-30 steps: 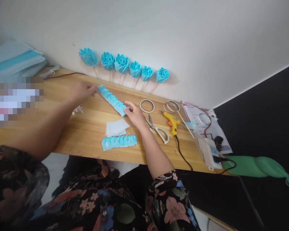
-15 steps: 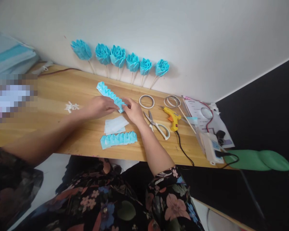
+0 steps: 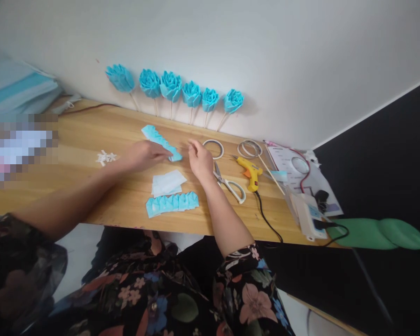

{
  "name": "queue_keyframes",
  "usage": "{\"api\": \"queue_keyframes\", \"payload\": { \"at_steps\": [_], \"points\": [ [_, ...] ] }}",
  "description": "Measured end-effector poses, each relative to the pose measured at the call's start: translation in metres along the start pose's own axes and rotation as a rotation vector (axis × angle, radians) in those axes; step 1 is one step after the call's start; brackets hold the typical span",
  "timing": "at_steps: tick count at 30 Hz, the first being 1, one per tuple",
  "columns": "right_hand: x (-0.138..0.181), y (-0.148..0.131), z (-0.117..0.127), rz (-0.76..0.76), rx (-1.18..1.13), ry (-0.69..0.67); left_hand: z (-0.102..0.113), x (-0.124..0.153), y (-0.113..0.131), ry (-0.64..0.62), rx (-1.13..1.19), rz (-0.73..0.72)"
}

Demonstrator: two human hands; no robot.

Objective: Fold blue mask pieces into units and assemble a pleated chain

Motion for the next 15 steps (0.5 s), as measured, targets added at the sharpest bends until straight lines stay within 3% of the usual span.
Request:
{"api": "queue_keyframes", "payload": {
  "at_steps": [2,4,6,12,15],
  "points": [
    [0.002,-0.003,-0.001,-0.007,0.072,-0.027,0.023,-0.005,0.005,0.066,-0.028,-0.041],
    [0.004,-0.007,-0.003,-0.012,0.133,-0.052,0.057,-0.008,0.005,0.265,-0.031,-0.018],
    [0.005,-0.01,-0.005,-0.01,0.163,-0.075,0.079,-0.008,0.002,0.387,0.032,0.027],
    [0.006,-0.015,-0.004,0.008,0.178,-0.075,0.069,-0.009,0.007,0.316,0.052,0.06],
    [0.007,-0.018,-0.002,0.022,0.185,-0.061,0.075,-0.01,0.015,0.331,-0.01,0.014]
  ]
}}
Point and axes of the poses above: each hand's wrist, its own x-axis away from the middle knuckle, its own z-axis out of the back of the hand, y = z × x, the point moved 9 cm from there along -x, towards the middle knuckle, and after that the axes turned 8 degrees about x, right-handed, at the moved point
